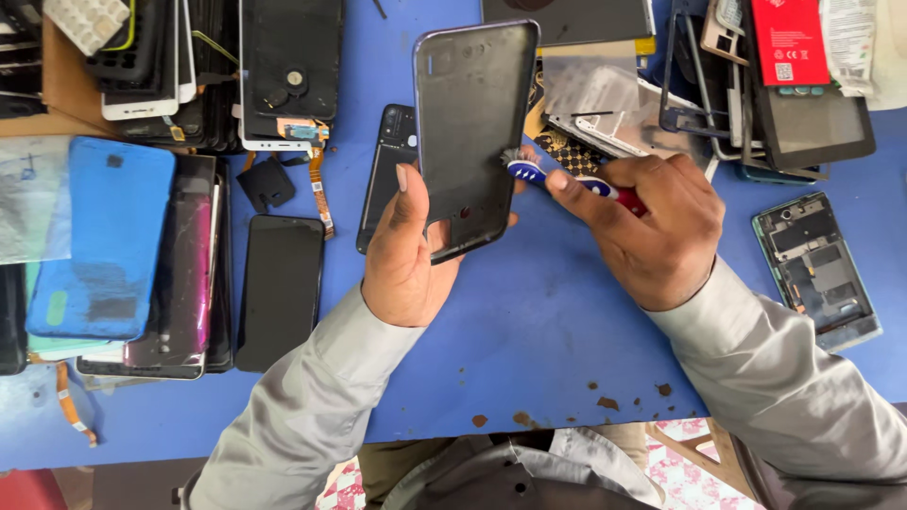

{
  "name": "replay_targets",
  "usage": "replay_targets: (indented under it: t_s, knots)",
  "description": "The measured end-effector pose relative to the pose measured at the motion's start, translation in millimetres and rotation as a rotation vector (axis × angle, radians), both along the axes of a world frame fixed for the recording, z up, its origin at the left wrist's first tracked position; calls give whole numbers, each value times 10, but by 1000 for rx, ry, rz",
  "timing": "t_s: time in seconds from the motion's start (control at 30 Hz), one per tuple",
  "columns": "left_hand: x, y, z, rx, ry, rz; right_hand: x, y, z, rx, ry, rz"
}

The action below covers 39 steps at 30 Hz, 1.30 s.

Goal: The person holds a phone back housing and scrubs its inner surface with a toothbrush, then uses a screwdriver to pry and work along the housing edge. They then handle a phone with a cracked screen, press the frame and screen together, and press along the edges of the reassembled phone.

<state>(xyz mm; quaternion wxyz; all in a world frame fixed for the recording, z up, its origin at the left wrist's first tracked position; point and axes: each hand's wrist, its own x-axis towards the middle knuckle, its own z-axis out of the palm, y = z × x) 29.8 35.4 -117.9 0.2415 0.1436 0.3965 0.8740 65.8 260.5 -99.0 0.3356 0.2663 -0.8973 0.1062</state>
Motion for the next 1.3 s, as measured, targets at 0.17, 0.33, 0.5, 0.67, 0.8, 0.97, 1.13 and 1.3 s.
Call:
replay_targets:
  t_s: [0.17, 0.33, 0.5, 0.67, 0.8, 0.97, 1.13, 1.3]
  knots:
    - [-28, -46, 13, -37, 21, 21, -1, -1, -42, -73, -152, 237]
    - [-73, -50, -103, -158, -54, -71, -10, 91, -103, -254, -146, 7]
    - [-61, -2, -155, -186, -155, -70, -13, 32, -154, -181, -279, 195]
    - [-84, 4, -187, -173, -177, -132, -18, 69, -130, -205, -173, 88]
    - [-24, -1, -309, -299, -12, -140, -20, 92, -98, -90, -67, 69]
    - [-39, -4, -452, -503, 58, -102, 1, 50, -104, -86, -77, 203]
    - [0, 42, -335, -473, -59, -137, 25, 58, -129, -161, -139, 75]
    - [-52, 14, -122, -216, 172, -170, 47, 102, -126, -58, -173, 291]
